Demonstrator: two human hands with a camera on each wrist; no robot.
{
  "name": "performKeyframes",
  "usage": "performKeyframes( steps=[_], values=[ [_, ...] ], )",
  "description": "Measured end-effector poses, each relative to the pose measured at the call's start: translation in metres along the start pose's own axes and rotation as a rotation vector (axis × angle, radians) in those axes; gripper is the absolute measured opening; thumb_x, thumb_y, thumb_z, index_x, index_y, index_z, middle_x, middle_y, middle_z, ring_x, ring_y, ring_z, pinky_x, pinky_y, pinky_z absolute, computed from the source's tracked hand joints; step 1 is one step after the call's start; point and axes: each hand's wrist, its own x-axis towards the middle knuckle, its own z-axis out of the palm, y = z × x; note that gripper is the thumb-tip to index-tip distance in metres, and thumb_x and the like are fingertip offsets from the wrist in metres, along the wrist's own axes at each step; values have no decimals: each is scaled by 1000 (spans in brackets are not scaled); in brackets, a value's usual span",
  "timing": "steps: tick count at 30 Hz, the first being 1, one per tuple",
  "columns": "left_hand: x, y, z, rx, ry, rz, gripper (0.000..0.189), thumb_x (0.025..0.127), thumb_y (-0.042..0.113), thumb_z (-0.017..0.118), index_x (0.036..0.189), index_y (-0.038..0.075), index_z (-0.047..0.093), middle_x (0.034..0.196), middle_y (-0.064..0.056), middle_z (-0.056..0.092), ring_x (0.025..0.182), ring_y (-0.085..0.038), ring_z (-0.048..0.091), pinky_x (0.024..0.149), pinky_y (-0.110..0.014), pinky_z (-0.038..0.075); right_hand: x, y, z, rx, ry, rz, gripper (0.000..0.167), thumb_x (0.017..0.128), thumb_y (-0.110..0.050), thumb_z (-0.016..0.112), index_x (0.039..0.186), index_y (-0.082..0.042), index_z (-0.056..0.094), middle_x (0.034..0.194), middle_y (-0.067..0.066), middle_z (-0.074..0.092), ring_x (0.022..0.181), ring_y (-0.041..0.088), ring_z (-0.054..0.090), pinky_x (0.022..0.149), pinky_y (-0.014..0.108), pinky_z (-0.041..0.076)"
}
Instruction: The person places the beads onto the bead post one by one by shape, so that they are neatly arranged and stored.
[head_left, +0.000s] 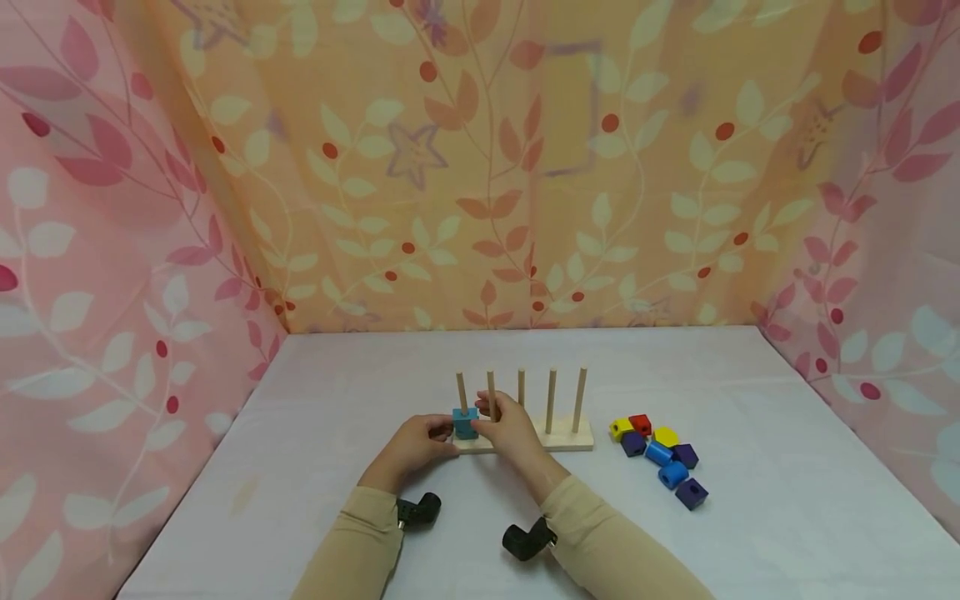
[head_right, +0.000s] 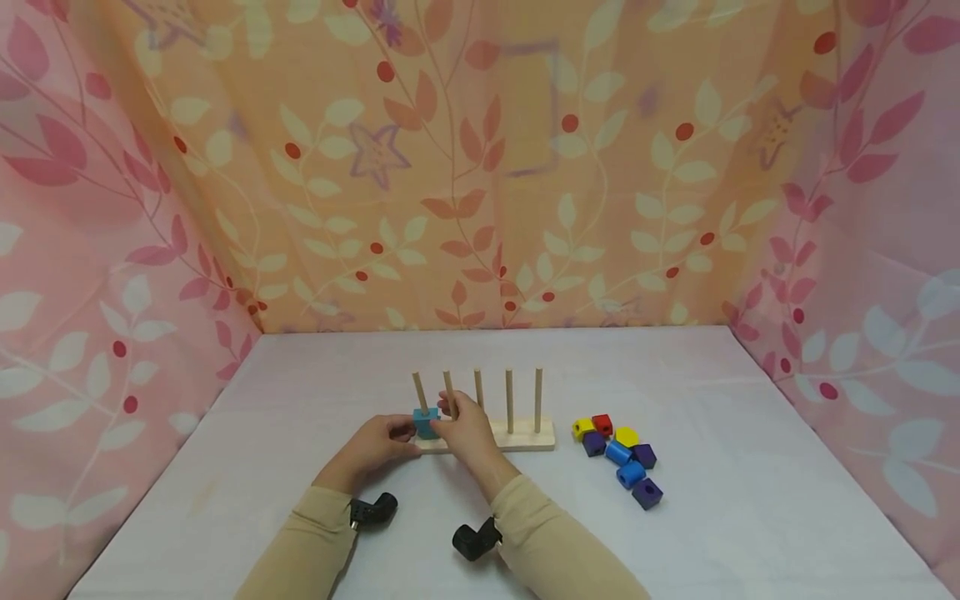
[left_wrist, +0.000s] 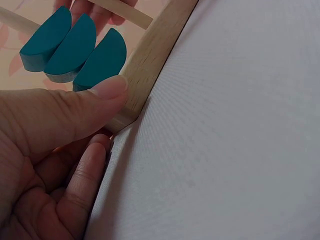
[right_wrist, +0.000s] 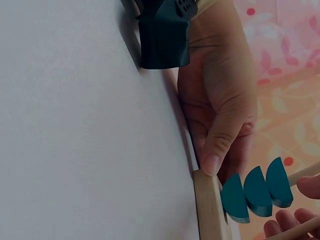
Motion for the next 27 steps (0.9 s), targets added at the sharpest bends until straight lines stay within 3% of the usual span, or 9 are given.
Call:
performKeyframes(
  steps=[11,15,22,27],
  values=[
    [0,1,-1,0,5,-9,50,71,20,78,118,12,62,116,-4,61,105,-16,56,92,-39,44,-17,-4,-19,78,-47,-47,55,83,-4,64,133,2,42,132,20,47,124,32,41,103,43,31],
    [-1,3,-1,-17,6,-19,52,72,19,78,120,10,61,117,-5,61,105,-16,56,92,-39,44,-25,-8,-34,103,-67,-48,52,83,-2,64,131,1,46,131,17,49,123,28,44,103,42,31],
    [0,1,-1,-22,1,11,52,72,17,78,120,8,60,117,-6,60,104,-16,56,91,-36,45,-38,-11,-78,-3,-93,-15,30,85,-7,64,115,-6,61,110,11,63,98,23,59,85,32,49],
    [-1,-1,1,-22,13,7,53,71,18,79,120,7,60,114,-6,62,102,-15,57,89,-35,46,-45,-1,-116,-78,-75,-1,23,85,-10,64,107,-6,64,103,11,64,91,19,60,76,24,51]
  ],
)
